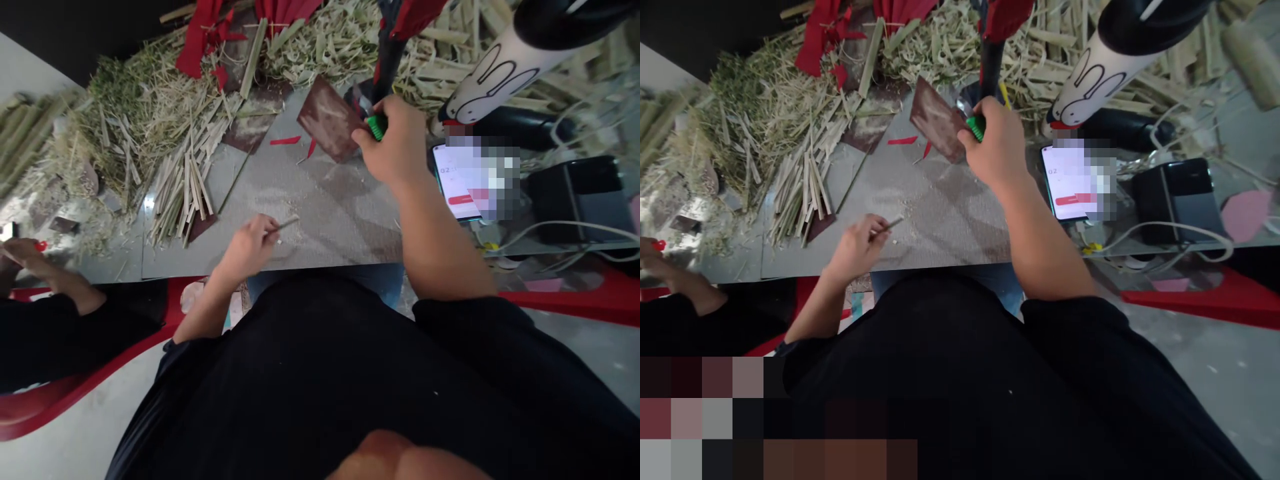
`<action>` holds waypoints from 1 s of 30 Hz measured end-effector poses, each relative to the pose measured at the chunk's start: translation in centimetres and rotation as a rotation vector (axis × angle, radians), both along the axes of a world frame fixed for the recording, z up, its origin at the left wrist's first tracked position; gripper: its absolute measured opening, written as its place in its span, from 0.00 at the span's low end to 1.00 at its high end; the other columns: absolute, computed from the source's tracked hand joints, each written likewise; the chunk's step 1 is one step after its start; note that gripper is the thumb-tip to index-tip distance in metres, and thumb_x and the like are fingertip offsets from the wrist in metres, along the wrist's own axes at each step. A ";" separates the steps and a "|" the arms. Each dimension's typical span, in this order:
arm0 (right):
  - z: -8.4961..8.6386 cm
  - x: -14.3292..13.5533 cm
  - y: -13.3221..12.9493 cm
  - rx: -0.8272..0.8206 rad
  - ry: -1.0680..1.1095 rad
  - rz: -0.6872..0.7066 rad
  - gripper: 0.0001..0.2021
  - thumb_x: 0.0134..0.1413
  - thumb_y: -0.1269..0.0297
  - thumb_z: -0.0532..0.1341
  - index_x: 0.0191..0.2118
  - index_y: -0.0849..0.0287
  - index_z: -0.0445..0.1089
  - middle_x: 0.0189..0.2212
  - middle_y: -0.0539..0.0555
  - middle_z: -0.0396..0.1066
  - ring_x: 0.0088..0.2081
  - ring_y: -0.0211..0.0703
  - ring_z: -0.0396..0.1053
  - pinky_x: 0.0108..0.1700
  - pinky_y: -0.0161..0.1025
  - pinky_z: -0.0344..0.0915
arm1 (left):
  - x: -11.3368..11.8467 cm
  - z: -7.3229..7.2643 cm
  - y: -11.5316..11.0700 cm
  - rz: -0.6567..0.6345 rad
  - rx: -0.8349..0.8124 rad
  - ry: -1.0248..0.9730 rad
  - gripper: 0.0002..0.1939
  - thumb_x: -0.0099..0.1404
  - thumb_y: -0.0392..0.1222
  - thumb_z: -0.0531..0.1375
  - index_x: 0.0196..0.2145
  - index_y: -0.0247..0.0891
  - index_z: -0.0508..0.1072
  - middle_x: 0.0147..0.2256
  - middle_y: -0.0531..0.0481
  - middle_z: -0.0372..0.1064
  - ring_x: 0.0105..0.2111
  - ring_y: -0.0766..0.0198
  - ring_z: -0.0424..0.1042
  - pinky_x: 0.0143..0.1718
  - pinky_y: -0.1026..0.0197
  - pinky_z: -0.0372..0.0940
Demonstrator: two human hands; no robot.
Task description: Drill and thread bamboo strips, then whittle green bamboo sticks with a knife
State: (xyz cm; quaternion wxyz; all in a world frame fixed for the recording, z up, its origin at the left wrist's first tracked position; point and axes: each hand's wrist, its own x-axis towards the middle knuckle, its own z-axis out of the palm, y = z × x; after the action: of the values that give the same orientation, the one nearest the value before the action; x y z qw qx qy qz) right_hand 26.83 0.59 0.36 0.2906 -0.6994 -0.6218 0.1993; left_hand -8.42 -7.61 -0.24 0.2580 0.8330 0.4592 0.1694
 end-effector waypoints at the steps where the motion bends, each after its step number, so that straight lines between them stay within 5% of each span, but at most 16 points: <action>1: 0.1 -0.2 0.0 0.001 -0.019 -0.010 0.18 0.78 0.51 0.60 0.66 0.48 0.68 0.64 0.64 0.80 0.65 0.64 0.68 0.66 0.61 0.64 | 0.9 -0.3 -0.9 -0.110 0.042 0.022 0.04 0.80 0.39 0.62 0.42 0.41 0.71 0.51 0.40 0.80 0.49 0.55 0.80 0.52 0.49 0.76; 4: 0.5 -0.6 -0.1 0.012 -0.058 -0.064 0.18 0.75 0.53 0.62 0.64 0.50 0.72 0.61 0.63 0.81 0.61 0.64 0.74 0.63 0.58 0.70 | 3.2 -2.0 -2.5 -0.296 0.111 0.116 0.09 0.81 0.39 0.61 0.39 0.39 0.75 0.42 0.41 0.77 0.45 0.53 0.78 0.48 0.51 0.76; 9: 1.2 -0.9 -0.3 0.005 -0.118 -0.072 0.19 0.73 0.57 0.62 0.65 0.50 0.74 0.62 0.62 0.82 0.63 0.65 0.78 0.63 0.59 0.75 | 4.5 -5.0 -2.7 -0.402 0.159 0.160 0.11 0.83 0.39 0.61 0.40 0.37 0.79 0.40 0.41 0.78 0.42 0.54 0.78 0.47 0.52 0.76; 19: 2.3 -1.5 -0.8 -0.079 -0.117 -0.049 0.21 0.75 0.57 0.59 0.68 0.49 0.71 0.68 0.62 0.79 0.70 0.65 0.75 0.69 0.59 0.72 | 4.8 -6.2 -1.6 -0.405 0.187 0.168 0.15 0.84 0.37 0.53 0.41 0.38 0.77 0.40 0.39 0.81 0.42 0.52 0.78 0.48 0.48 0.73; 25: 2.5 -1.4 -1.0 -0.060 -0.094 -0.041 0.19 0.76 0.59 0.60 0.67 0.48 0.73 0.67 0.63 0.80 0.69 0.67 0.75 0.66 0.62 0.74 | 5.8 -6.7 2.1 -0.353 0.130 0.172 0.10 0.80 0.35 0.56 0.41 0.39 0.77 0.41 0.39 0.81 0.46 0.50 0.79 0.54 0.45 0.75; 30: 2.9 -1.0 -1.1 -0.058 -0.133 -0.117 0.19 0.77 0.57 0.58 0.68 0.49 0.72 0.66 0.63 0.79 0.69 0.65 0.74 0.64 0.58 0.75 | 7.2 -6.6 7.7 -0.281 0.100 0.192 0.08 0.77 0.33 0.57 0.41 0.39 0.76 0.46 0.37 0.81 0.52 0.46 0.79 0.61 0.38 0.74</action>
State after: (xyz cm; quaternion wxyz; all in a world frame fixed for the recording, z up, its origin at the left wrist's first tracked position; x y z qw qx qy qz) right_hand 25.84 -0.51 3.27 0.2394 -0.7543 -0.5918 0.1533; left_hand -1.25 0.11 -6.83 0.1924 0.9130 0.3520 0.0741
